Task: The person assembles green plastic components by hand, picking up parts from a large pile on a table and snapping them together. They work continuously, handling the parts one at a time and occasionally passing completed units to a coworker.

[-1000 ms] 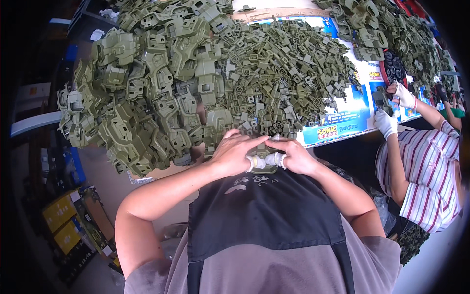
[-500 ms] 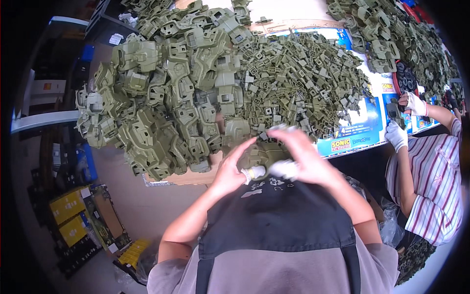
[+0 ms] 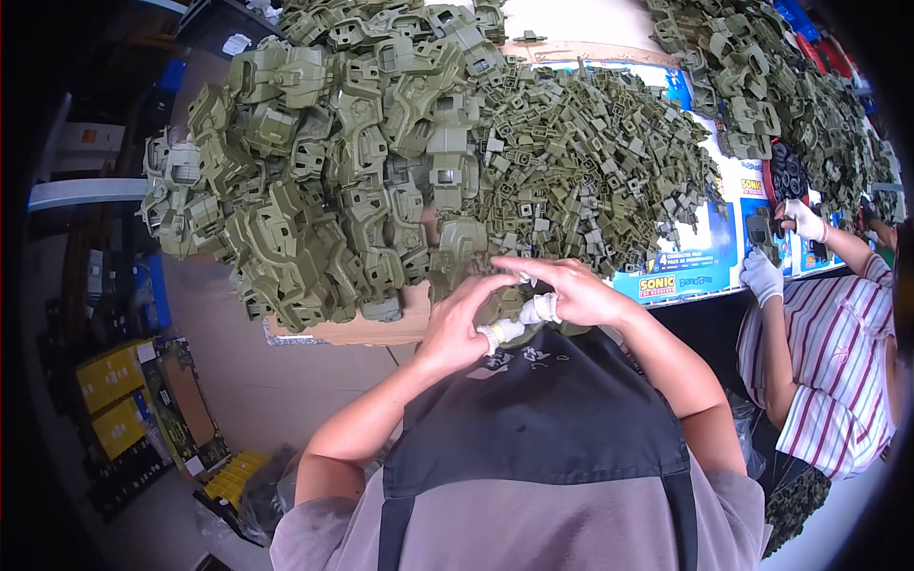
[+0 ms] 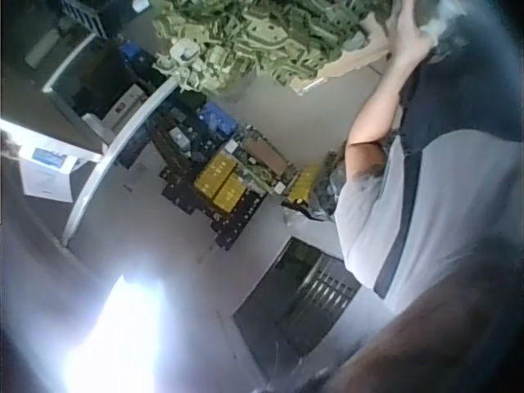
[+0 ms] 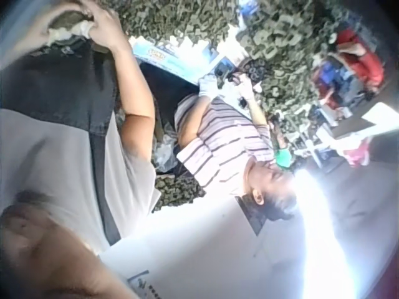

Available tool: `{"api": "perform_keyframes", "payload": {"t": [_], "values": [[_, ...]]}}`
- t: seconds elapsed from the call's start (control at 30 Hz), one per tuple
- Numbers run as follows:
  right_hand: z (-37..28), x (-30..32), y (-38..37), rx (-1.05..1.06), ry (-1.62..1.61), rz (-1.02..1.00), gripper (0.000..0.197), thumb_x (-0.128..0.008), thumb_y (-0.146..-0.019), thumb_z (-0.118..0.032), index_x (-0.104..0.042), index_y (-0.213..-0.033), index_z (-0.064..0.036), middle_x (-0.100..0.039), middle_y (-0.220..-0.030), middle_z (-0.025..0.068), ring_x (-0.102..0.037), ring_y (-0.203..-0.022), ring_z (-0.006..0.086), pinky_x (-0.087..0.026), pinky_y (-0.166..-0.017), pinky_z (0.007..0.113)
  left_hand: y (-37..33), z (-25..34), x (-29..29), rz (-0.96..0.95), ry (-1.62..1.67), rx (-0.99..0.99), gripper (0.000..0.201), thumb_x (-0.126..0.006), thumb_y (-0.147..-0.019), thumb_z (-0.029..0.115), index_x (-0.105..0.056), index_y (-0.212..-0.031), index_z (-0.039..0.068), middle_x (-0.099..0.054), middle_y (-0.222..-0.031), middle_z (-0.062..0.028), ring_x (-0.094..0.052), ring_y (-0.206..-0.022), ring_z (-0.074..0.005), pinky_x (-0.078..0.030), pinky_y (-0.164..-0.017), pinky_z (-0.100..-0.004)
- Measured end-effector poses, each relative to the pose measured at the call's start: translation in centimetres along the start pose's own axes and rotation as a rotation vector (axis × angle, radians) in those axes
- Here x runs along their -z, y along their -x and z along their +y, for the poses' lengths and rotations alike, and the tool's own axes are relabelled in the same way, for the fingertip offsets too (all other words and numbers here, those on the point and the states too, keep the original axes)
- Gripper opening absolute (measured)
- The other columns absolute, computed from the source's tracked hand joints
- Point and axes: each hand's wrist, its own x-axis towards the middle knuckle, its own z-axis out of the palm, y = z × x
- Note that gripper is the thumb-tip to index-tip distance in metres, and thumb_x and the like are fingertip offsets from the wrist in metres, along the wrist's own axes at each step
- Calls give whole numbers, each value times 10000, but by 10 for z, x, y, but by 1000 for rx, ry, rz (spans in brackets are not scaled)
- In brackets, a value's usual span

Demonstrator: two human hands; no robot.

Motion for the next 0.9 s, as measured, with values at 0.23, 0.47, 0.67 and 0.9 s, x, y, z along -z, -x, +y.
{"api": "perform_keyframes", "payload": {"t": [0.23,0.47,0.67,0.9], "values": [[4,-2,-9,-3,-17,-119,753,-586,-708,-26,-292,-1394,-127,-510,-1256,179,-523,-1119,329,-441,-920,402,-1,4,5,-40,-103,124,541,-736,-711,222,-478,-1174,112,-596,-1111,-111,-578,-1036,-303,-452,-850,-382],[7,1,-16,-195,-55,-276,818,-533,-726,-8,-152,-1440,-133,-413,-1344,211,-450,-1205,335,-375,-990,391,-13,-3,9,-89,22,167,513,-731,-724,216,-498,-1169,107,-589,-1124,-112,-568,-1056,-271,-435,-878,-369],[28,3,-23,-261,-125,-410,714,-537,-859,-247,-147,-1439,-104,-309,-1423,186,-341,-1294,319,-262,-1075,359,-3,-6,12,-13,-100,128,509,-695,-760,170,-511,-1232,119,-573,-1154,-111,-560,-1059,-268,-430,-887,-353],[27,-10,-25,-253,-151,-270,648,-519,-749,-40,-326,-1367,-12,-510,-1257,186,-521,-1124,266,-411,-920,336,-5,-23,9,-52,111,185,488,-681,-784,132,-483,-1230,118,-586,-1038,-76,-544,-959,-172,-421,-844,-303]]}}
